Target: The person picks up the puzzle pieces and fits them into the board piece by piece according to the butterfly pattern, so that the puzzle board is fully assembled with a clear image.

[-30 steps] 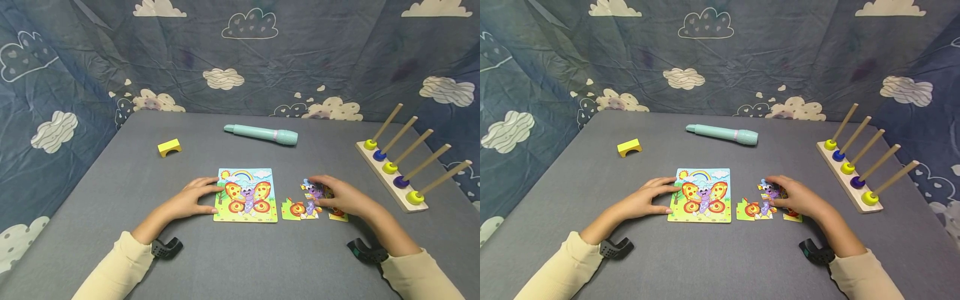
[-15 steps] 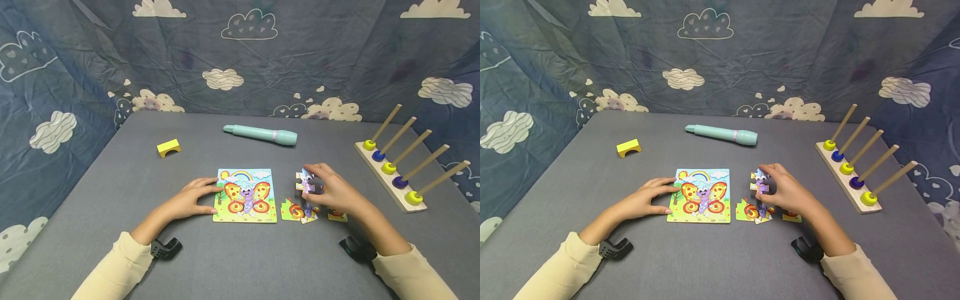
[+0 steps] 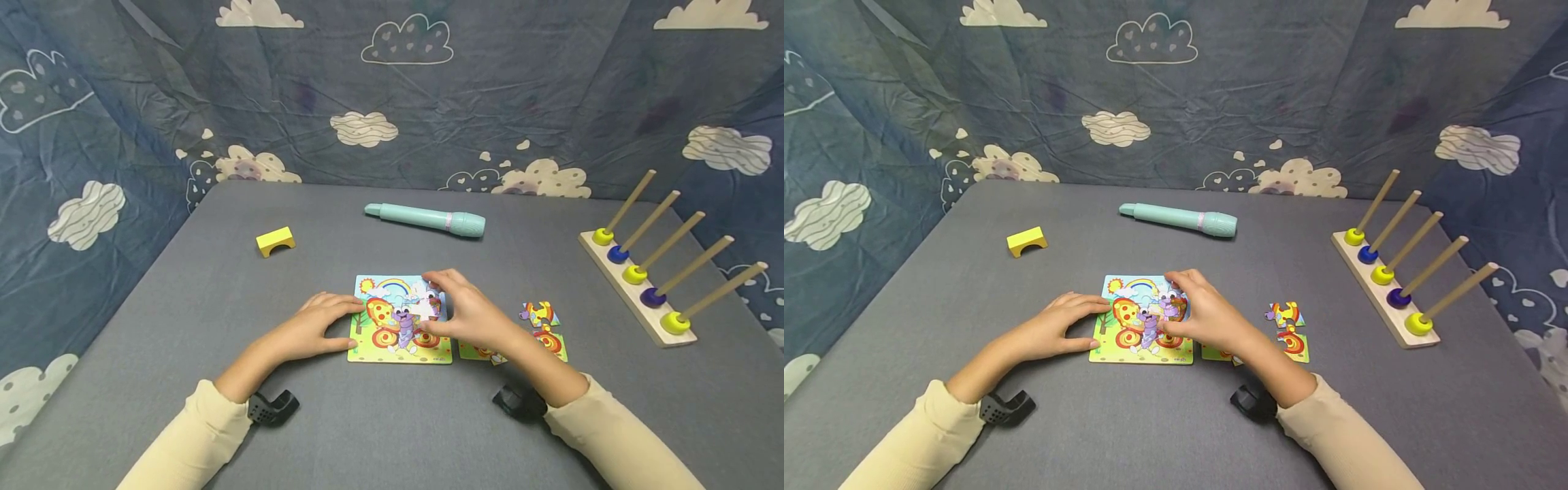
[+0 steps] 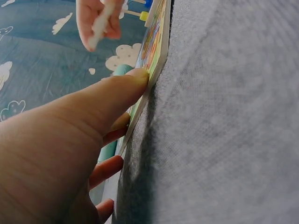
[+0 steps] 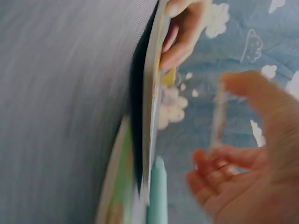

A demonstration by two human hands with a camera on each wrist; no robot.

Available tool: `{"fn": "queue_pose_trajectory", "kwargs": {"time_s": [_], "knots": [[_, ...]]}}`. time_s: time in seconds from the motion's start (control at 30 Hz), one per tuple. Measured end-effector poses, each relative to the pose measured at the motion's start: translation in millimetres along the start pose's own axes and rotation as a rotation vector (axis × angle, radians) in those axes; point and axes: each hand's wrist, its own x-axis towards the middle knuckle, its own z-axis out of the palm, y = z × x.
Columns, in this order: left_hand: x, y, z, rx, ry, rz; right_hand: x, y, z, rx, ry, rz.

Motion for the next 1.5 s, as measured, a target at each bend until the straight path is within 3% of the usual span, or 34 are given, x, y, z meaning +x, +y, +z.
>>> {"fn": "queue_pose_trajectory", "kwargs": {"time_s": [0.2,0.5,0.73,0.93,1.1,1.2,1.33,1.5], "knots": [[1.2,1.2,0.4,0.007,0.001,-0.008,10.8,3,23,-0.045,-0.083,0.038],[2.3,8.5,5.5,0.036,0.021,-0.018,21.1,3,39,-0.157,-0.123,0.037],[2.7,23.1,13.5,0.079,-0.006,0.008,23.0,4,41,-0.164,-0.141,0.038],[3.5,26.7,16.9,0.097,-0.010,0.038,20.6,2,39,-0.189,-0.154,0.025],[2.8,26.1,16.9,0.105,-0.014,0.048,18.0,0,31,-0.223,-0.256,0.009],[2.9,25.4,16.9,0.105,-0.014,0.043,17.0,2,23,-0.166,-0.299,0.025],[3.8,23.9,17.9,0.102,-0.015,0.037,11.8,4,5,-0.027,-0.244,0.041],[4.4,23.2,18.5,0.098,-0.016,0.029,-5.5,10,-25,0.066,-0.095,0.019]]}}
